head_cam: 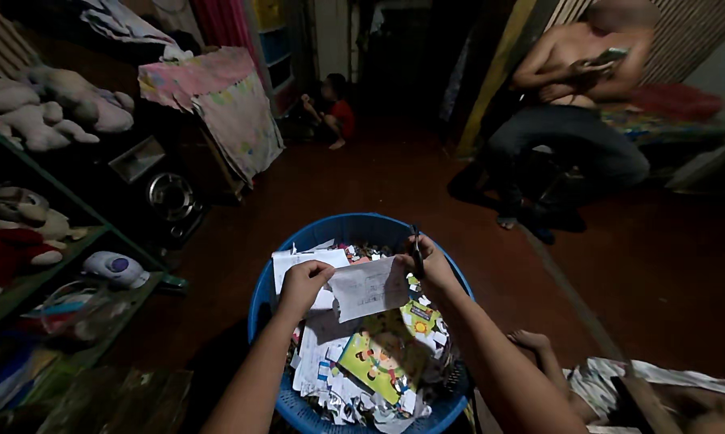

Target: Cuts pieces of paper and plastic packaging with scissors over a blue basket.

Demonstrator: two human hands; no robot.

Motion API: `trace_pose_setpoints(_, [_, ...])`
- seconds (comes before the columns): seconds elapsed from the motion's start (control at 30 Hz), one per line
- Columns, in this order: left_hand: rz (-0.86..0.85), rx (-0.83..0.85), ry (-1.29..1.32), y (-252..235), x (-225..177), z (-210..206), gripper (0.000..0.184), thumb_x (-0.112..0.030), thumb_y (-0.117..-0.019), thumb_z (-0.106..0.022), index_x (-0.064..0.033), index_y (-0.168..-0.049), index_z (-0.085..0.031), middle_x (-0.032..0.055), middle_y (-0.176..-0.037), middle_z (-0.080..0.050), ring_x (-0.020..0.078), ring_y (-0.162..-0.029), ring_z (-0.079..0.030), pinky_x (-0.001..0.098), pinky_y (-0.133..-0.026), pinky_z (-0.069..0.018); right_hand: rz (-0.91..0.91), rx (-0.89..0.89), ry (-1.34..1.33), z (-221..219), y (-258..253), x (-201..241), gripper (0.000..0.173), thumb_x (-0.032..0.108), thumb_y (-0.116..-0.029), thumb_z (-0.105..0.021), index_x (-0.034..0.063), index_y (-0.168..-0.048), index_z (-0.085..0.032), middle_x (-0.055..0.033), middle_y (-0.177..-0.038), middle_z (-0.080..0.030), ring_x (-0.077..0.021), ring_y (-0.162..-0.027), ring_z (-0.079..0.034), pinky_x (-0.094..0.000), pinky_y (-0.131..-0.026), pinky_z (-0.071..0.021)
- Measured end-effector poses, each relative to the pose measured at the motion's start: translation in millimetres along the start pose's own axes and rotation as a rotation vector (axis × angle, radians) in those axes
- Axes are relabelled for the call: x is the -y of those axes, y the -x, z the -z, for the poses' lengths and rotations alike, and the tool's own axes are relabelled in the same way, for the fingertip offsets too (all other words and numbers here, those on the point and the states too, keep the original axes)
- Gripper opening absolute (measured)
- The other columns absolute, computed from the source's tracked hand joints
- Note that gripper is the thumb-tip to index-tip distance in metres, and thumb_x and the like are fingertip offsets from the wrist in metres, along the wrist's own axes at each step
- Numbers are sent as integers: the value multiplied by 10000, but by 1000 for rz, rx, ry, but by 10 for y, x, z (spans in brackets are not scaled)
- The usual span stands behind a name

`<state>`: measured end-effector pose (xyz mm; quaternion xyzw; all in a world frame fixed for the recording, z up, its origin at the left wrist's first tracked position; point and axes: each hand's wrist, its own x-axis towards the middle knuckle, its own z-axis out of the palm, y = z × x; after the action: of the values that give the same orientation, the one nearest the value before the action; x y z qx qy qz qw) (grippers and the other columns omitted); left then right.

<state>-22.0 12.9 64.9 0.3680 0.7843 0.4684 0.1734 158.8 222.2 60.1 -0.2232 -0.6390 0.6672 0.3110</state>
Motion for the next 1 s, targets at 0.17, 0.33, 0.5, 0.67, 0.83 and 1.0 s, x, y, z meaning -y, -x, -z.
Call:
trace_pose_setpoints(0.17, [-7,-43,113,2,24,-42,199,-161,-1026,-603,2,-1037,-716,41,-876,-681,62,-757,-618,265,-754,-526,-17,-24,-84,-8,9,-4,316,-35,-872,-702,22,-1133,-534,-28,-864,-608,-50,-606,-544,-194,-530,-468])
trace_pose_setpoints(0.33, [98,161,474,64,-15,-162,588,-204,-989,-633,-30,-1493,-385,128,-1214,-618,166,-985,-649,348,-827,-570,8,-59,-269,-55,20,-19,288,-55,-901,-648,29,-1123,-486,-25,-798,-595,-52,-552,-543,-187,-487,-473])
trace_pose_setpoints(0.5, [122,116,513,84,-64,-237,411,-23,-897,-743,58,-1262,-573,109,-1096,-720,130,-988,-713,309,-902,-596,25,6,-217,-88,40,-33,343,-18,-895,-660,33,-1180,-476,-8,-880,-572,-42,-636,-537,-183,-548,-464])
trace_pose_setpoints(0.67, [78,-18,604,88,-68,-240,437,40,-884,-729,70,-1282,-551,96,-1151,-704,103,-1058,-683,282,-944,-572,-6,128,-181,-134,67,-66,430,-36,-863,-690,45,-1215,-458,-11,-956,-596,-60,-760,-605,-226,-660,-537])
trace_pose_setpoints(0.83, [100,27,587,107,-82,-231,366,-25,-949,-684,57,-1279,-552,92,-1131,-707,96,-1027,-688,280,-916,-575,43,57,-232,-191,74,-95,391,-73,-830,-664,41,-1152,-473,-17,-911,-606,-79,-711,-614,-245,-624,-550])
trace_pose_setpoints(1.0, [8,-22,616,75,-45,-224,300,-8,-982,-604,40,-1274,-551,65,-1123,-689,78,-1012,-666,263,-891,-562,105,51,-238,-178,68,-97,399,-58,-801,-665,63,-1128,-471,0,-940,-626,-79,-771,-635,-261,-674,-562])
